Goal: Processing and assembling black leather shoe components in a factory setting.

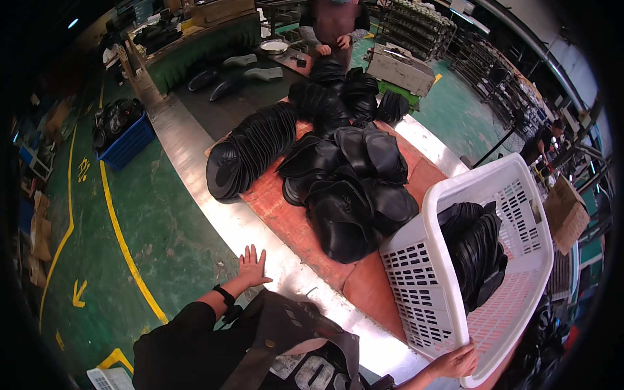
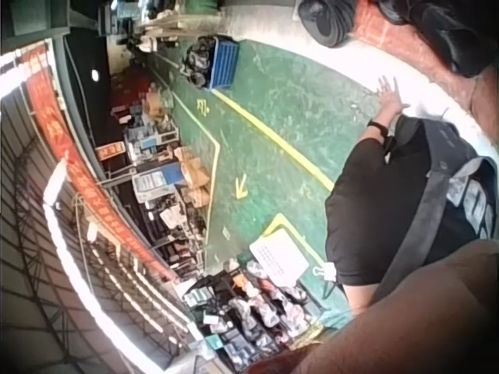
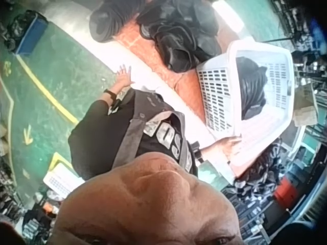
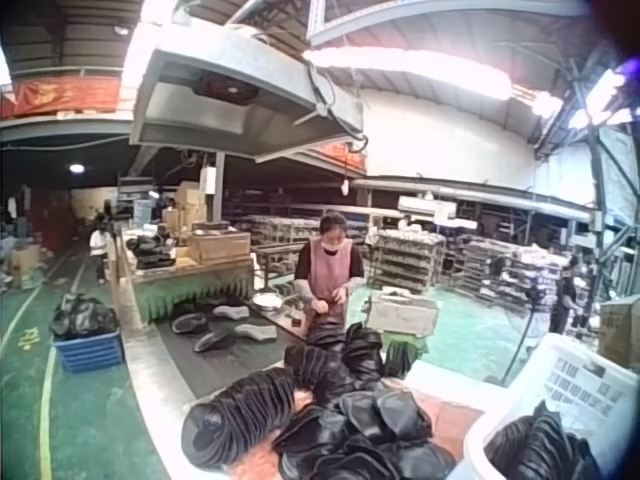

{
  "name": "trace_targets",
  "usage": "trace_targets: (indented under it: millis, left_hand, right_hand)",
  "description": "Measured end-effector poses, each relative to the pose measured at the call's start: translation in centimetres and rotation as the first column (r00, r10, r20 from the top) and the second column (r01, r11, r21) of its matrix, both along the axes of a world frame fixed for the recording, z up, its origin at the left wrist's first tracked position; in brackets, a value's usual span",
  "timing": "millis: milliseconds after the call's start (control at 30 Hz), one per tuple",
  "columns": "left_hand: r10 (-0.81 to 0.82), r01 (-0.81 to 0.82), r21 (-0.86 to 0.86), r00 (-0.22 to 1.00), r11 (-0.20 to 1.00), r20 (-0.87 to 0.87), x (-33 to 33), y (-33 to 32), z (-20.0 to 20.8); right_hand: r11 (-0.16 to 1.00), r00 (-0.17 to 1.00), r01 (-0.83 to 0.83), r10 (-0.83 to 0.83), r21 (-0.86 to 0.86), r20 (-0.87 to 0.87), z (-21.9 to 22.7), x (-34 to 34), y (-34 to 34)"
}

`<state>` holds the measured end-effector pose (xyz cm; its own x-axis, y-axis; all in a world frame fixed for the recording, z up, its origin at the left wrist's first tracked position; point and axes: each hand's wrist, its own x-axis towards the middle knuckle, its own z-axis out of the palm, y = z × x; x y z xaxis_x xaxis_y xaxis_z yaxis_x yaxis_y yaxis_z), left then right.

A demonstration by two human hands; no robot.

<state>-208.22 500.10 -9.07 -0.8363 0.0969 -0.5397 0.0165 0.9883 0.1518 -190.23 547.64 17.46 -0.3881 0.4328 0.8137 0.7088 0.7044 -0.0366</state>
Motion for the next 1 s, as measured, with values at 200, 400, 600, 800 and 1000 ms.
trace_targets:
  millis: [200,400,600,800,1000]
  left_hand:
    - [-0.010,0.010,-0.006,1.000,1.000,-0.008,-0.18,0.11,-0.11]
    - [-0.011,0.011,-0.001,1.000,1.000,-0.016,-0.04,-0.02,-0.24]
    - [-0.018,0.018,-0.006,1.000,1.000,-0.020,-0.06,0.06,-0.03]
    - [-0.014,0.014,-0.008,0.999,1.000,-0.030,0.03,0.01,-0.05]
    - [-0.009,0.009,0.013,1.000,1.000,0.009,-0.17,0.17,0.55]
  right_hand:
    - [0.999,0.999,-0.035,0.035,0.005,-0.012,-0.08,0.18,0.22]
    - [0.999,0.999,-0.033,0.033,0.033,0.000,-0.09,0.10,0.20]
    - [0.999,0.999,-0.038,0.038,0.001,-0.028,0.30,-0.22,-0.32]
    - [0.999,0.998,-0.051,0.051,-0.007,-0.041,0.41,-0.42,-0.48]
    - [0.999,0.999,-0.051,0.051,0.015,-0.019,0.36,-0.42,-0.46]
